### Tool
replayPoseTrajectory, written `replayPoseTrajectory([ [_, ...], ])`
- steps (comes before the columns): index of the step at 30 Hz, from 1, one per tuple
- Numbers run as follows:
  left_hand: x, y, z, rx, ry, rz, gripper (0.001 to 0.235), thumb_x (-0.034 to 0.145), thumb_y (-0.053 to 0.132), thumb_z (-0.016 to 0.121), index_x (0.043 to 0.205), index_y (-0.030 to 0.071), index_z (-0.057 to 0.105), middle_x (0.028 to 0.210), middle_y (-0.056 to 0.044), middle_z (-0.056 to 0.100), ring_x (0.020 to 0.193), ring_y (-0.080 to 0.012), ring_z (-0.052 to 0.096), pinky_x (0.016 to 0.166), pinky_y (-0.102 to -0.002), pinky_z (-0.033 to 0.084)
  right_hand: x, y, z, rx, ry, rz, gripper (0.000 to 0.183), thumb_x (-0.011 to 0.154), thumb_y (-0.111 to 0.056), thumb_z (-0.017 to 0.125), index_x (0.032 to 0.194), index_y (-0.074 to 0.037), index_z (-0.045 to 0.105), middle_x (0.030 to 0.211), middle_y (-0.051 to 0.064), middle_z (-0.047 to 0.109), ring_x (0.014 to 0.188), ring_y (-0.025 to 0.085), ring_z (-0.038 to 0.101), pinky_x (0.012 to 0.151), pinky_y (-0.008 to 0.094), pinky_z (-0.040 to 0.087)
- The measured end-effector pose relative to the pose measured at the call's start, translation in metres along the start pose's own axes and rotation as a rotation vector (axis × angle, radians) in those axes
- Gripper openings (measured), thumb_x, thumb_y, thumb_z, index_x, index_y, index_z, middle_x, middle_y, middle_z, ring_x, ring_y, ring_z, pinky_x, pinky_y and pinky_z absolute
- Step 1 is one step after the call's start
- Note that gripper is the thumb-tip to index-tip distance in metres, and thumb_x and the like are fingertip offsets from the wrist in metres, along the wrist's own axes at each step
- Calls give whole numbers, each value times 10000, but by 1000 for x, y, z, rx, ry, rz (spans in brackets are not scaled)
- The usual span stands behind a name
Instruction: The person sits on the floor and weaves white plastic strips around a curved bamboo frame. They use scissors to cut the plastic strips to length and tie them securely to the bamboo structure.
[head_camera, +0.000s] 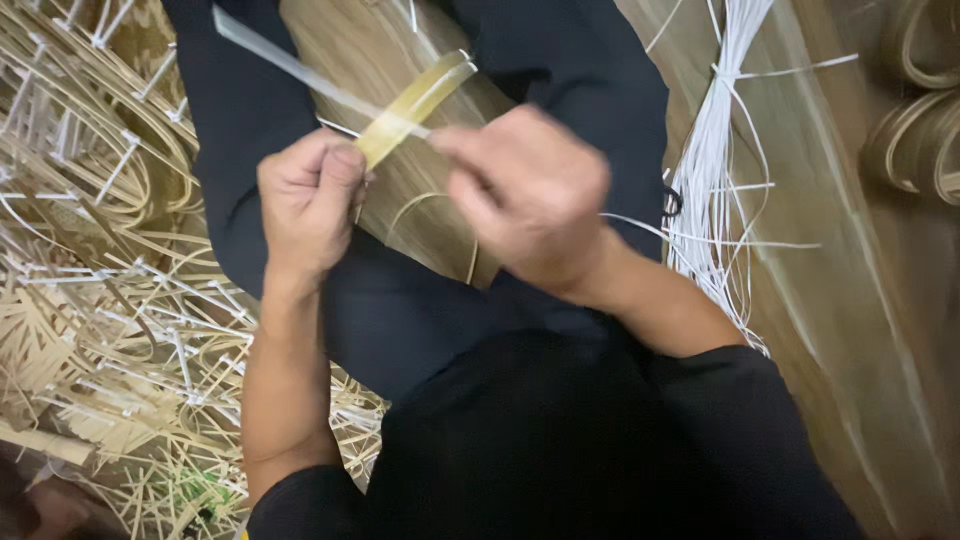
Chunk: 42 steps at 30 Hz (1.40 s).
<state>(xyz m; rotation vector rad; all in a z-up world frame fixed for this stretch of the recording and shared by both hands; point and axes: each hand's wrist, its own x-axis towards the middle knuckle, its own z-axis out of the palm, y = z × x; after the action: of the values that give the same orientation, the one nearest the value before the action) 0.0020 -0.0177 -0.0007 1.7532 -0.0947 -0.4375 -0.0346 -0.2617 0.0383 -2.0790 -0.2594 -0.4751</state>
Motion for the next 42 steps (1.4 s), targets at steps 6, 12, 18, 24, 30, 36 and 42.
replayPoseTrajectory([
  [6,3,-2,-4,-159,-54,87,444,1122,325,430,963,-9,675,694,26,572,541,-17,443,573,-200,333,-16,-5,14,-95,-61,-31,242,860,17,817,1083,-41,744,848,59,644,746,195,645,634,329,525],
  [12,7,-8,1,-93,15,28,352,1147,191,592,859,-7,632,718,9,554,643,-50,476,594,-229,369,-29,-16,8,-165,-123,-83,247,827,-25,839,1061,-51,765,847,25,665,734,177,659,601,308,514],
  [18,8,-4,0,-138,8,-25,307,1109,182,594,869,-2,649,699,17,564,608,-38,459,560,-219,342,-39,-12,-19,-215,-140,19,196,835,3,813,1017,-51,762,821,54,654,696,190,653,591,316,506],
  [24,8,-3,0,-145,22,-71,335,1091,243,619,849,12,640,667,33,544,578,-24,442,534,-208,324,-32,-9,-24,-89,-190,174,144,896,2,772,1027,-57,759,827,75,676,711,204,673,616,318,522],
  [30,7,-6,-2,-6,9,-1,326,1107,252,626,885,15,656,739,41,586,660,-29,490,598,-208,371,-7,1,2,216,-482,283,260,977,-186,716,1141,16,720,838,104,728,690,191,690,608,312,532],
  [36,5,-3,-2,47,10,107,219,1092,147,685,948,-14,649,791,27,599,753,-22,497,716,-229,420,9,8,35,664,-453,580,256,1079,-220,594,999,-21,734,753,28,735,685,35,700,589,208,554],
  [42,6,5,2,-24,-9,54,147,1050,108,667,999,-24,703,886,27,707,811,-26,604,732,-205,479,2,-3,50,758,-356,794,276,1049,-224,575,985,-4,728,689,36,733,534,50,639,492,212,512],
])
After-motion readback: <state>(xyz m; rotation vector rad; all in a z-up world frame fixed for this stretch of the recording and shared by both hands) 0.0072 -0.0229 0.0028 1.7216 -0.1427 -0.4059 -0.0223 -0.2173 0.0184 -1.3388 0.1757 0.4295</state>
